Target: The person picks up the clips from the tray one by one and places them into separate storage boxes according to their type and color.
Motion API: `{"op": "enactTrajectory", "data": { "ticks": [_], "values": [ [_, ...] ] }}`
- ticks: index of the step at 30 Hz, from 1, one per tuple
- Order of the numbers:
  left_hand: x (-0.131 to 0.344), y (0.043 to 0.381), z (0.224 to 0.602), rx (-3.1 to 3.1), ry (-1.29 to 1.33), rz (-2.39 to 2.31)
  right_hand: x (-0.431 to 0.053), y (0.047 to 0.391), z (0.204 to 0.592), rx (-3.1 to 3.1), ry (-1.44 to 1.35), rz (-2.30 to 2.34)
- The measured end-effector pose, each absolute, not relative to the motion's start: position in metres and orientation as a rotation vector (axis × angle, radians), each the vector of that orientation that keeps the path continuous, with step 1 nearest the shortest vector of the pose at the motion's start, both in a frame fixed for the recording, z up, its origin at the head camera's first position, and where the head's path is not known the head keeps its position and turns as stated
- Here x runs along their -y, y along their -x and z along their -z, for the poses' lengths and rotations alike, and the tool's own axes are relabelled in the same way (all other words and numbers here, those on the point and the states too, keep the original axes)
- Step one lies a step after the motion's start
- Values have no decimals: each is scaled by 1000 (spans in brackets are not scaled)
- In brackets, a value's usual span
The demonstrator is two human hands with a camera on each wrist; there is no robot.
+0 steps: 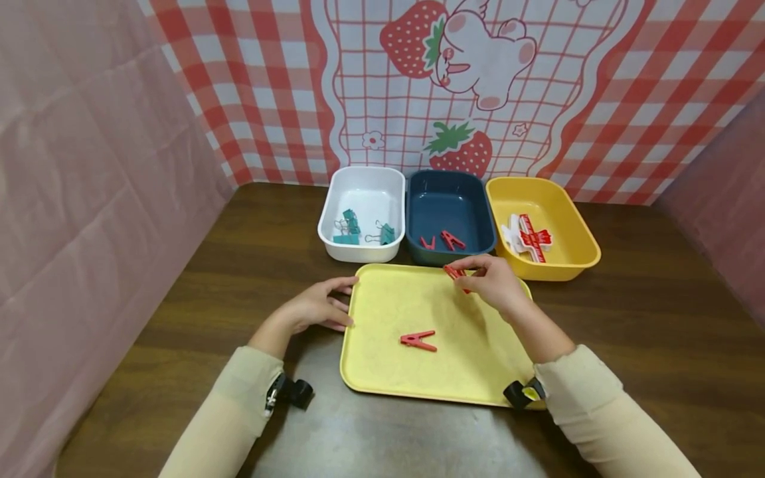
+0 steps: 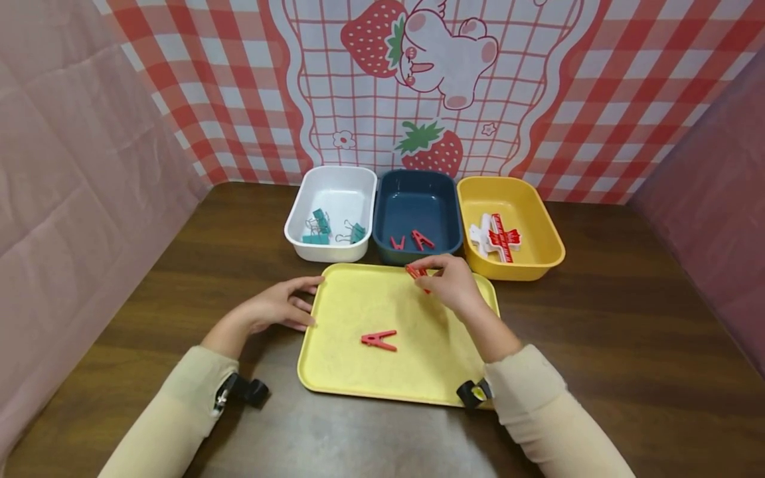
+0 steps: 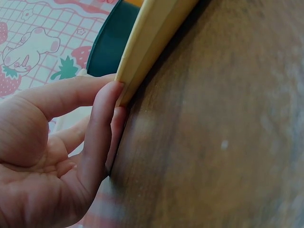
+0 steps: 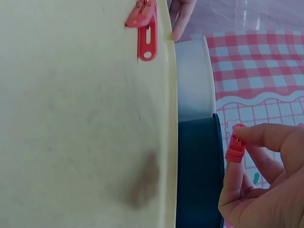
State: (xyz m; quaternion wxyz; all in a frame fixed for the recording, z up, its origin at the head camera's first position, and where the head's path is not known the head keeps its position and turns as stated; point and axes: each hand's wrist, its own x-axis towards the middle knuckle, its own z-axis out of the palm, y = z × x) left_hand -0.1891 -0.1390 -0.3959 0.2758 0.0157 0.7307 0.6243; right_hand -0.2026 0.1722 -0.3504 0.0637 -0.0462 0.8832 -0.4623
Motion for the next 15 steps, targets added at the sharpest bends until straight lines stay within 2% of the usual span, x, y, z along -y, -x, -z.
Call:
{"op": "enactTrajectory", "data": {
  "ticks": [15],
  "values": [
    [139, 189, 394, -1976, -41, -1659, -171, 219, 343, -2739, 52, 1441]
  ]
}}
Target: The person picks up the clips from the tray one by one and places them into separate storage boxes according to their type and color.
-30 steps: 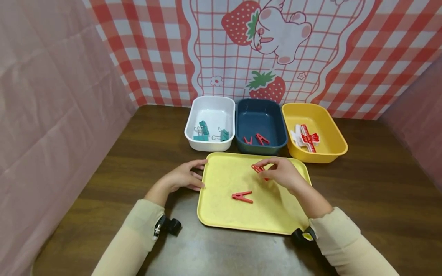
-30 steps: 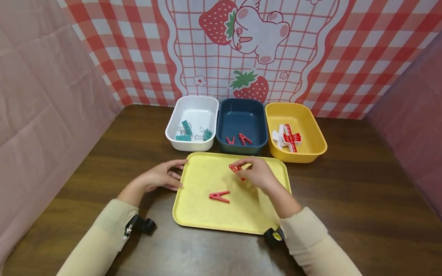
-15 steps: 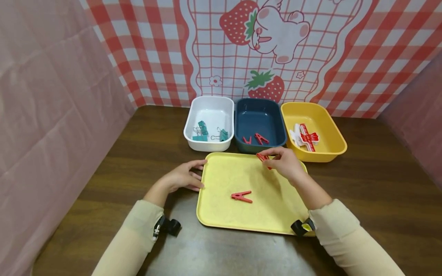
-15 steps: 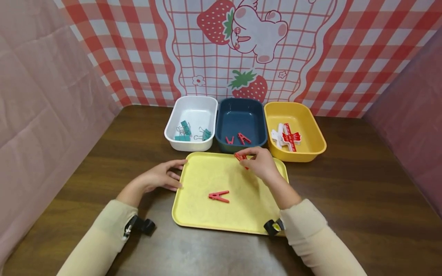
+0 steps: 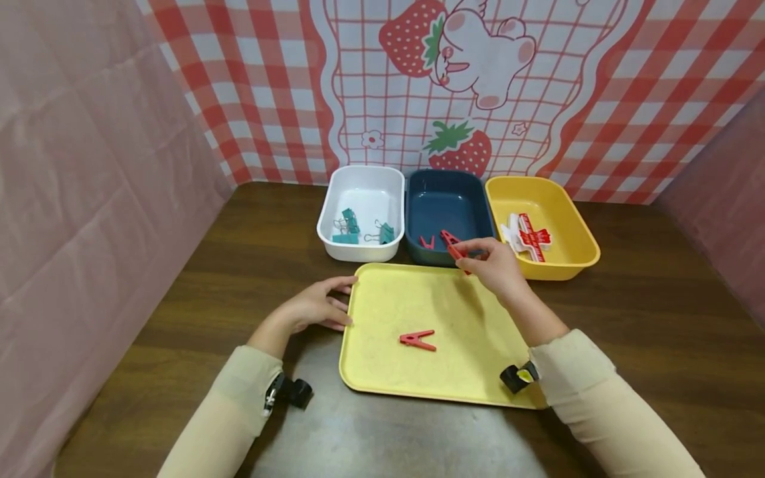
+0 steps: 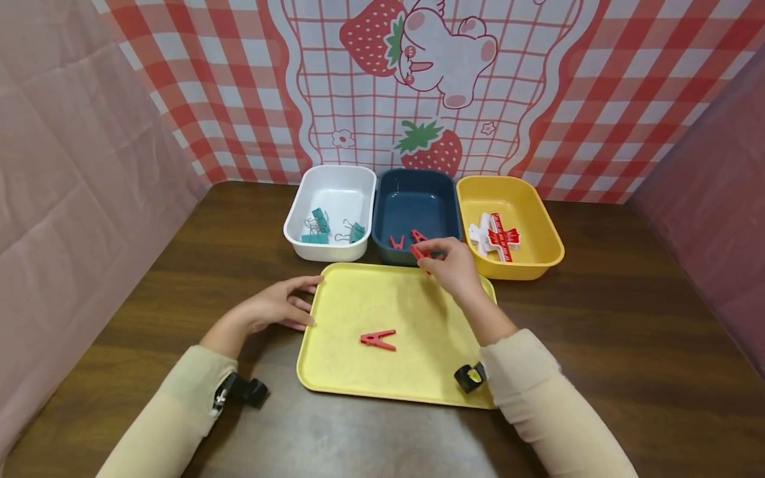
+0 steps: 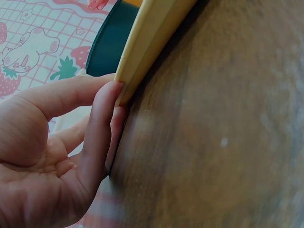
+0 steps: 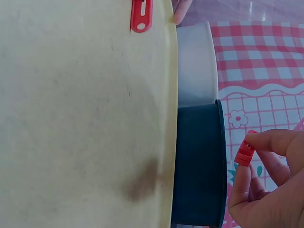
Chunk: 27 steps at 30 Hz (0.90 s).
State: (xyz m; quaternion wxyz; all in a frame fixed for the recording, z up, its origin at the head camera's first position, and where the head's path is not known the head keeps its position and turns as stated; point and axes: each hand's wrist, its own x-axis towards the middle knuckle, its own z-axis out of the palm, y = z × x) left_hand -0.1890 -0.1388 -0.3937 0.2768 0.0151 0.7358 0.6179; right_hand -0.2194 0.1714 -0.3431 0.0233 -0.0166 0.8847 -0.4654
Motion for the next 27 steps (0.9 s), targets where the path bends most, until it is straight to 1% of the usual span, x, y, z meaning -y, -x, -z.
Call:
{"op": "enactTrajectory", "data": {
  "ticks": [6, 13, 27],
  "values": [
    [139, 189, 394, -1969, -39, -1666, -171, 229, 343, -2765, -11, 1435],
    [139, 189, 396, -1964, -35, -1670, -171, 238, 344, -2781, -6, 1529],
    [140, 191, 398, -1961, -44, -1669, -168, 254, 342, -2759, -134, 1589]
  ]
}}
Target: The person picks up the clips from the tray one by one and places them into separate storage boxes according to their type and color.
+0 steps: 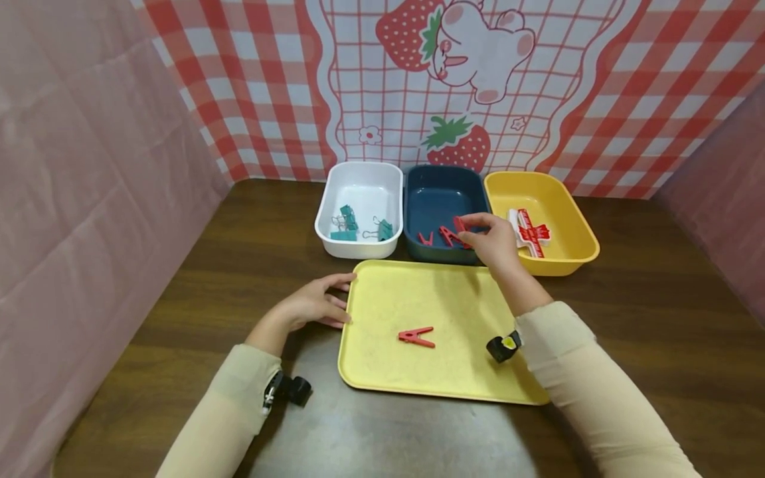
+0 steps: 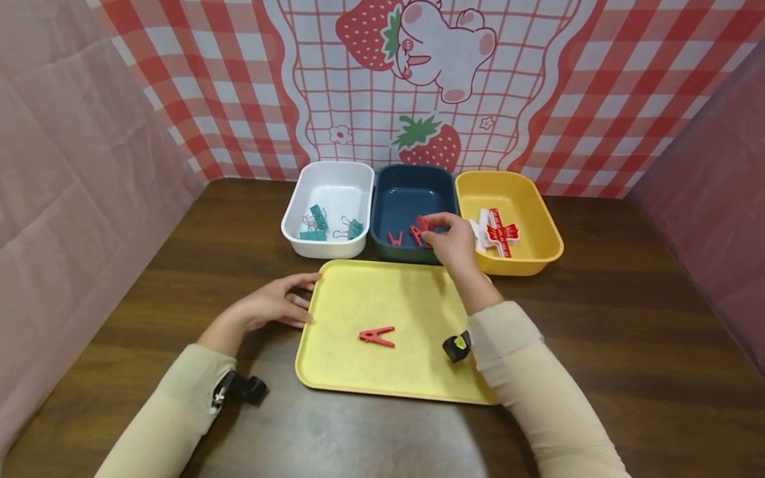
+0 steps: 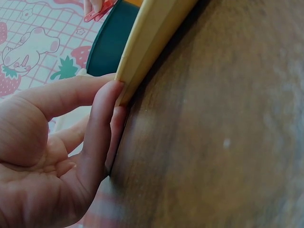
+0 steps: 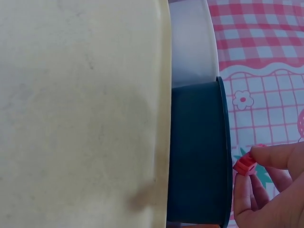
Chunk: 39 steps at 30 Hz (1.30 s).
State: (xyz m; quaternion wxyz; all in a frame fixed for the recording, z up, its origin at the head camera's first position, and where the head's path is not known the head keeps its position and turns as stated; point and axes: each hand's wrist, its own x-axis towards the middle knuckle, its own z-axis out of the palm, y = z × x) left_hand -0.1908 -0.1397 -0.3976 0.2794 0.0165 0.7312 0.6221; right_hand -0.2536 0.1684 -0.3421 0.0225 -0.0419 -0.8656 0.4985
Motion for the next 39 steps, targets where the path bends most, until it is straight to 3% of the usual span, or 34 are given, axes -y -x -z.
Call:
{"op": "enactTrajectory", "data": {
  "ticks": [22, 39],
  "values": [
    [140, 192, 398, -1970, -31, -1652, -163, 283, 345, 2641, 284, -1569],
    [141, 192, 398, -1963, -42, -1655, -167, 283, 350, 2547, 271, -1697]
  ]
}}
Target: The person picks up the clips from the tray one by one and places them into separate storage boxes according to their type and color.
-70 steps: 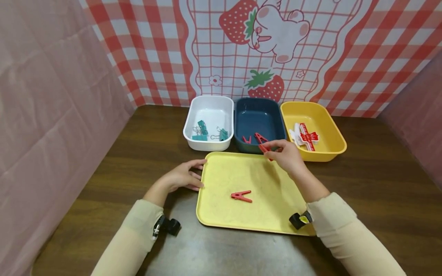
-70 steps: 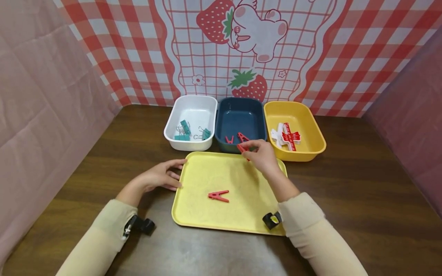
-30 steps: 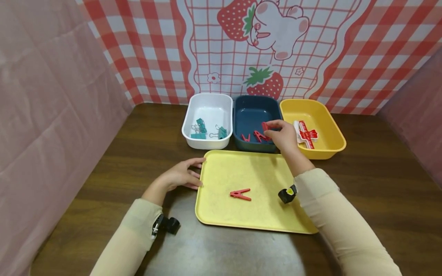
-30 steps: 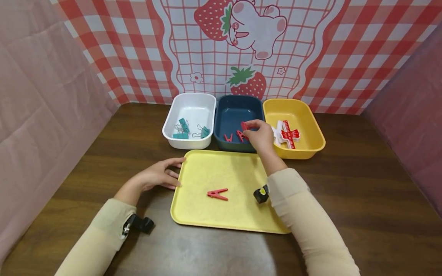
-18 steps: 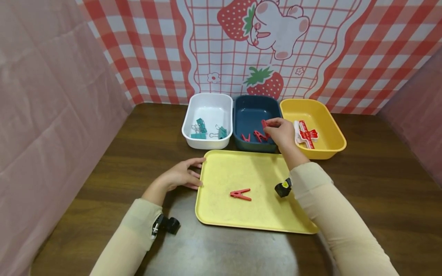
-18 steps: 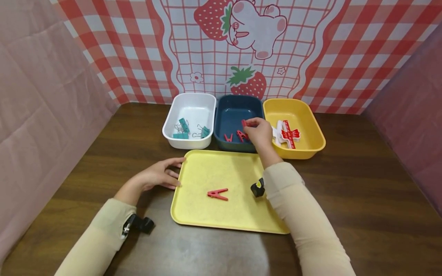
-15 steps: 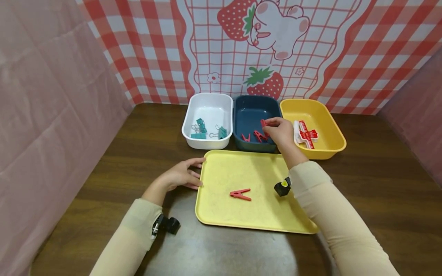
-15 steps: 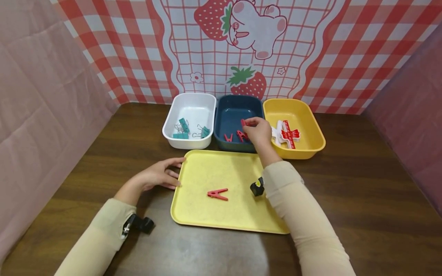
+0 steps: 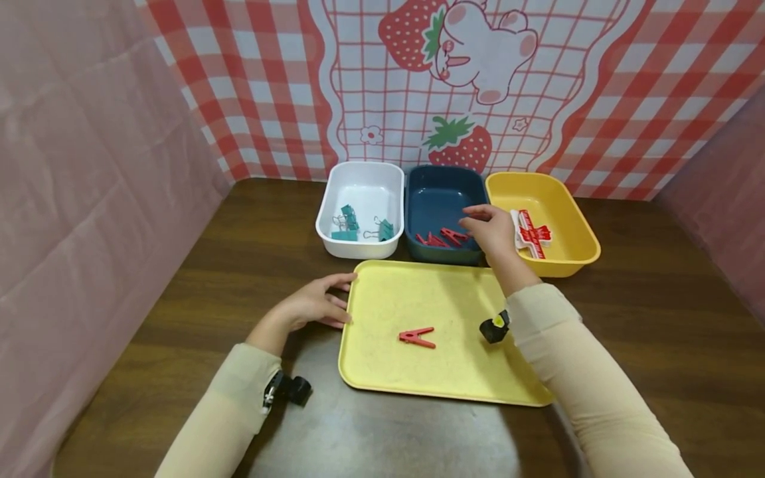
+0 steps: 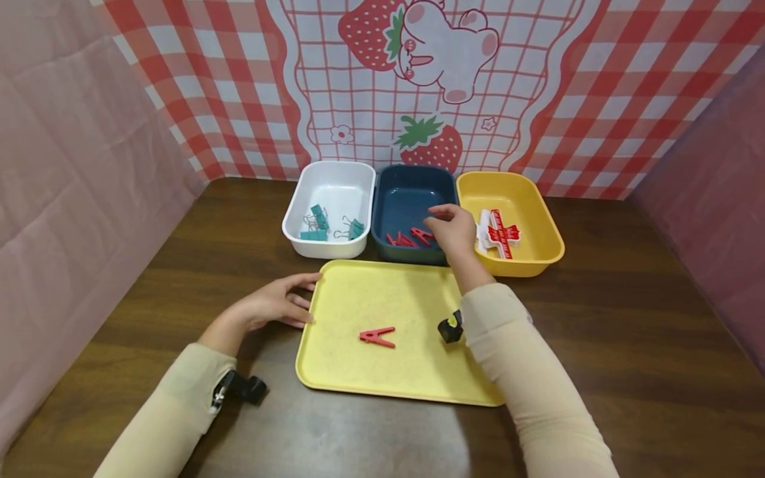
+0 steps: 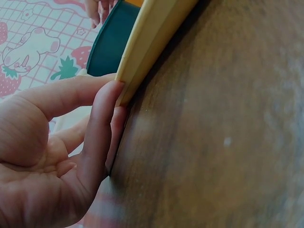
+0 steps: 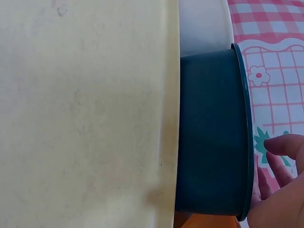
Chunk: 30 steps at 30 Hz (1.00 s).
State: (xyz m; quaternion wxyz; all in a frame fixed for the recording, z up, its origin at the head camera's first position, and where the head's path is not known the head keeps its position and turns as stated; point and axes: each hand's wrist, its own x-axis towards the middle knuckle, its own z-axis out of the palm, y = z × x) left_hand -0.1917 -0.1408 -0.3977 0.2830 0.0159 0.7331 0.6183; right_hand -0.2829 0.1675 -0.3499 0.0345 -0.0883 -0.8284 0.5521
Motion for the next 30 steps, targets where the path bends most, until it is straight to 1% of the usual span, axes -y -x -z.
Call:
{"op": "enactTrajectory", "data": {
  "ticks": [23, 30],
  "values": [
    [139, 191, 395, -1951, -49, -1662, -166, 263, 351, 2544, 194, -1671],
    [139, 191, 397, -1953, -45, -1666, -165, 254, 349, 2524, 171, -1729]
  ]
}}
